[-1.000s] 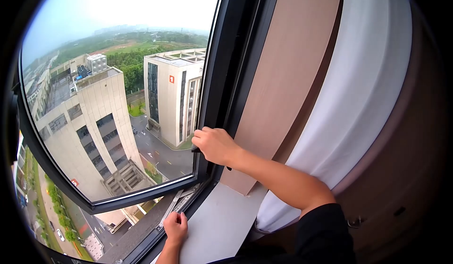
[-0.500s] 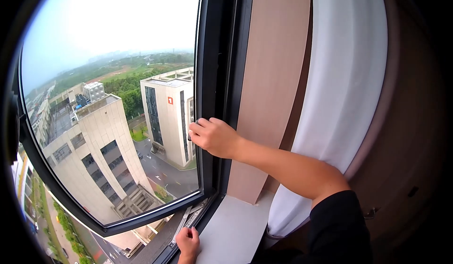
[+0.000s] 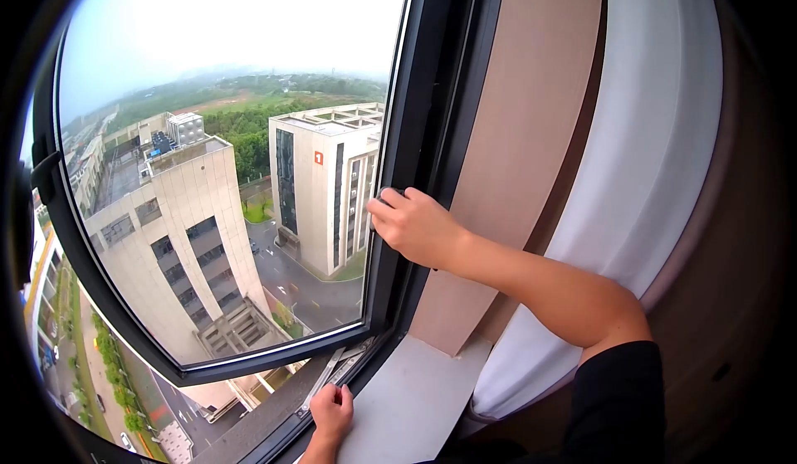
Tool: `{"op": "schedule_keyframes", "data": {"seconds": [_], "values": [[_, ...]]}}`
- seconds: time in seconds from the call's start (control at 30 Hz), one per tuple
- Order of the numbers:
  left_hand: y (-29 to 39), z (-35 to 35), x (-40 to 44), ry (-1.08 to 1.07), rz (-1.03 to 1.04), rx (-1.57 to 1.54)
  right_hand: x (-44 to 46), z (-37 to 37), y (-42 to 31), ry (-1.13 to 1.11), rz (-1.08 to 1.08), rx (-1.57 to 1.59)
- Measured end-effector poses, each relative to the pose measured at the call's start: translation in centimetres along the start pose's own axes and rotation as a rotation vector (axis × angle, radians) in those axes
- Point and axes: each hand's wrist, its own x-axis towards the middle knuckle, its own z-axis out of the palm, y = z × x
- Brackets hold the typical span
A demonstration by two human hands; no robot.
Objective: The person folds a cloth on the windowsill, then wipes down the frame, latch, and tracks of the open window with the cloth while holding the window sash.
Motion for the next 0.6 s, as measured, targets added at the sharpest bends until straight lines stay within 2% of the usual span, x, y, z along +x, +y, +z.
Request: {"op": "schedule_keyframes", "data": {"seconds": [0.1,0.17,0.23,0.3,0.33,0.43,0.5,0.57,0.6], "values": [[-0.2,0.1,0.0,-0.008,-0.003,-0.006,3.3,-2.4,4.4,0.178,0.225,-0.058],[0.2,-0.1,0.1,-0.013,-0.010,-0.012,4.0,-2.6,5.0,0.214,0.316,-0.036],[0.0,-0.1,0.2,-0.005,0.000,-0.013,3.0,-1.2,1.6,0.054,0.130,-0.070],[-0.1,-0.2,0.2,-0.006,0.004,-0.016,0.1,1.4,-2.8,-0.151,-0.064,0.061],[0.2,-0.3,0.2,-0.004,-0.002,-0.028,-0.1,1.5,-3.8,-0.091,-0.140,0.065],[0.0,-0.3,0.3,-0.004,0.000,-0.041,1.7,1.0,-0.7,-0.030,0.076,0.142],[0.2,-0.4,0.4,-0.001,0.007,-0.048,2.9,-0.2,2.2,0.218,0.262,0.138],[0.3,-0.4,0.2,-0.007,0.014,-0.052,2.4,0.3,1.7,0.362,0.315,0.078],[0.1,-0.2,0.3,-0.006,0.018,-0.048,1.8,1.3,0.5,0.323,0.301,0.140]]}}
